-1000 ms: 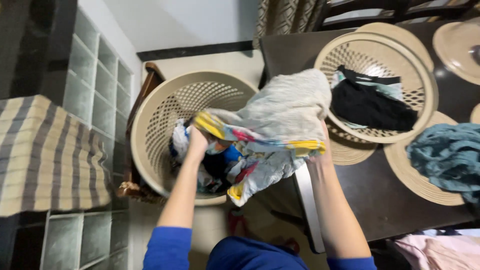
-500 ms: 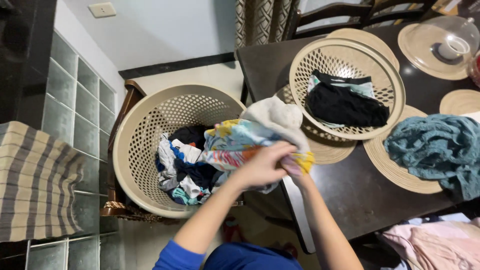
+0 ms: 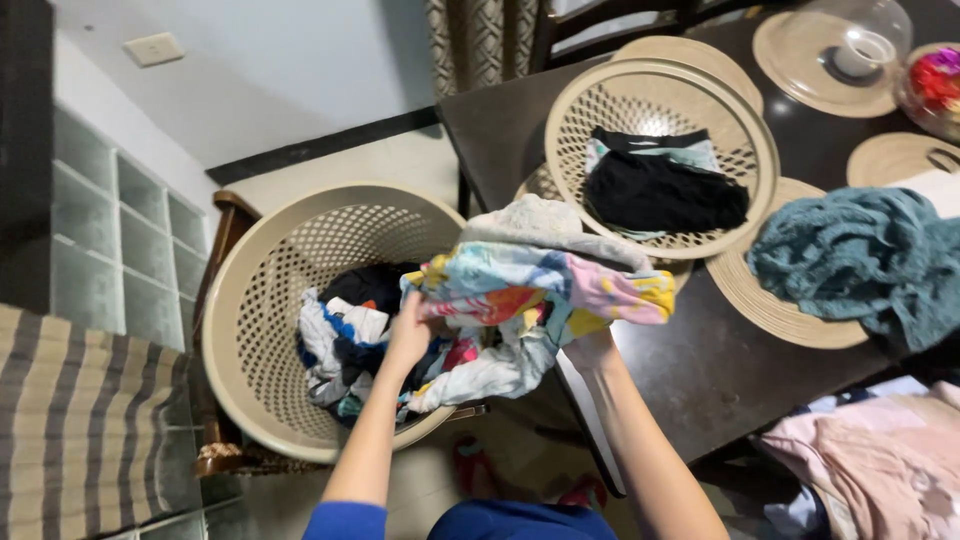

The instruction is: The person removes clothing items from a laundry basket, spreads them on a dining table, folds them, and places them into other baskets on the table.

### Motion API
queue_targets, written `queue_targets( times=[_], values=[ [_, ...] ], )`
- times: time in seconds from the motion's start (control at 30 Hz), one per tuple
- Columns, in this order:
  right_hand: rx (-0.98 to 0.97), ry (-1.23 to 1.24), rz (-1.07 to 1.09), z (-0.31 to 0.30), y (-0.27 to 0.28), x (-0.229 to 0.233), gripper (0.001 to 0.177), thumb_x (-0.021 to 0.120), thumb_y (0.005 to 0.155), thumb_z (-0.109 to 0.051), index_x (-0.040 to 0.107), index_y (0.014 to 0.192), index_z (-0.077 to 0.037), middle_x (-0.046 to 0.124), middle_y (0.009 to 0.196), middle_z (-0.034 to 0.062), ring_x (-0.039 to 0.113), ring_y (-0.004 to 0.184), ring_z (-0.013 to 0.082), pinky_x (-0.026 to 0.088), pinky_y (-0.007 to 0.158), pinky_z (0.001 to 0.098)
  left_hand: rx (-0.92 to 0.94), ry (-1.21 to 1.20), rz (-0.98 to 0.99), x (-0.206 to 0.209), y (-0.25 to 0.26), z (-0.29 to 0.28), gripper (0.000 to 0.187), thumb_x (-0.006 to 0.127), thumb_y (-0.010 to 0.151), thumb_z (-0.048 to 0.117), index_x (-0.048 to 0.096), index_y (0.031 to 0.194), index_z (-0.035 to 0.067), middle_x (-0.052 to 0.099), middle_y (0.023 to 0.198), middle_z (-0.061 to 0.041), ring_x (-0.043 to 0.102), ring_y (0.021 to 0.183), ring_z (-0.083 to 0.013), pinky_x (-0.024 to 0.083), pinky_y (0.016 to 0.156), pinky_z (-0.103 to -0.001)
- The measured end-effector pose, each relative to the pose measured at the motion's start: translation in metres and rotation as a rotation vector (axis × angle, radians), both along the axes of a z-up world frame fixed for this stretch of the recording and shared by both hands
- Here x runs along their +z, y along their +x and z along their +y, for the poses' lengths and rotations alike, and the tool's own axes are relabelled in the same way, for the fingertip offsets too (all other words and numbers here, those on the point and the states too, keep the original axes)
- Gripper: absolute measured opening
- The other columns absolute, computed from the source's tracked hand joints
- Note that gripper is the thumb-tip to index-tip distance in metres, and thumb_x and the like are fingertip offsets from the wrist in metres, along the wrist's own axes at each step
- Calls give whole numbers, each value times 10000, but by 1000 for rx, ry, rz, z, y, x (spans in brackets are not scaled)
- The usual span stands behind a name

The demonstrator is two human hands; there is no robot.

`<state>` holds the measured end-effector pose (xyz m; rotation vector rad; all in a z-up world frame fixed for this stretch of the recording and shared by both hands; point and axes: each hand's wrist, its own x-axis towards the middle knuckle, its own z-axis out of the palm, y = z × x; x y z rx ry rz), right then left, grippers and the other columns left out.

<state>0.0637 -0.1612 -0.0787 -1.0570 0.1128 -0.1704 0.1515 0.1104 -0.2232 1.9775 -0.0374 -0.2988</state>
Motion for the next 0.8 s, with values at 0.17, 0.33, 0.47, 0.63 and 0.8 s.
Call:
queue_targets(
  times=[0.17, 0.33, 0.47, 0.63, 0.8],
  values=[
    [-156, 77, -16, -26, -5, 8, 525, 623, 989, -403, 504, 1396, -95, 594, 1272, 31, 549, 1135, 163, 443, 943, 363, 247, -156, -536, 135, -38, -31, 390, 529, 864, -54, 515, 1245, 29, 661, 1006, -168, 671, 951, -304, 518, 857, -355],
    [-298, 160, -66, -77, -12, 21, 479, 630, 998, -394, 525, 1356, -93, 598, 1221, 40, 544, 1067, 169, 428, 886, 367, 117, -340, -870, 244, -89, -104, 403, 627, 915, 30, 446, 1274, 0, 533, 1199, -172, 557, 1130, -278, 461, 1038, -389],
    [-357, 214, -67, -124, -28, 16, 444, 636, 1006, -387, 543, 1324, -92, 602, 1180, 47, 539, 1013, 174, 415, 840, 370, -280, -516, -929, 270, -110, -186, 477, 731, 932, 145, 449, 1300, 31, 513, 1259, -162, 545, 1187, -312, 453, 1082, -405],
    [-392, 231, -10, -219, -64, -3, 401, 643, 1015, -377, 564, 1283, -90, 606, 1129, 56, 534, 945, 181, 399, 782, 374, -643, -658, -958, 281, -139, -322, 543, 760, 837, 15, 472, 1295, 63, 519, 1279, -143, 540, 1201, -378, 450, 1074, -415],
    [-473, 166, 25, -359, -105, -7, 361, 651, 1025, -368, 586, 1243, -88, 610, 1077, 65, 529, 878, 187, 384, 725, 377, -839, -711, -979, 297, -159, -445, 633, 687, 706, -108, 480, 1274, 77, 517, 1288, -137, 544, 1180, -361, 439, 1089, -412]
  ],
)
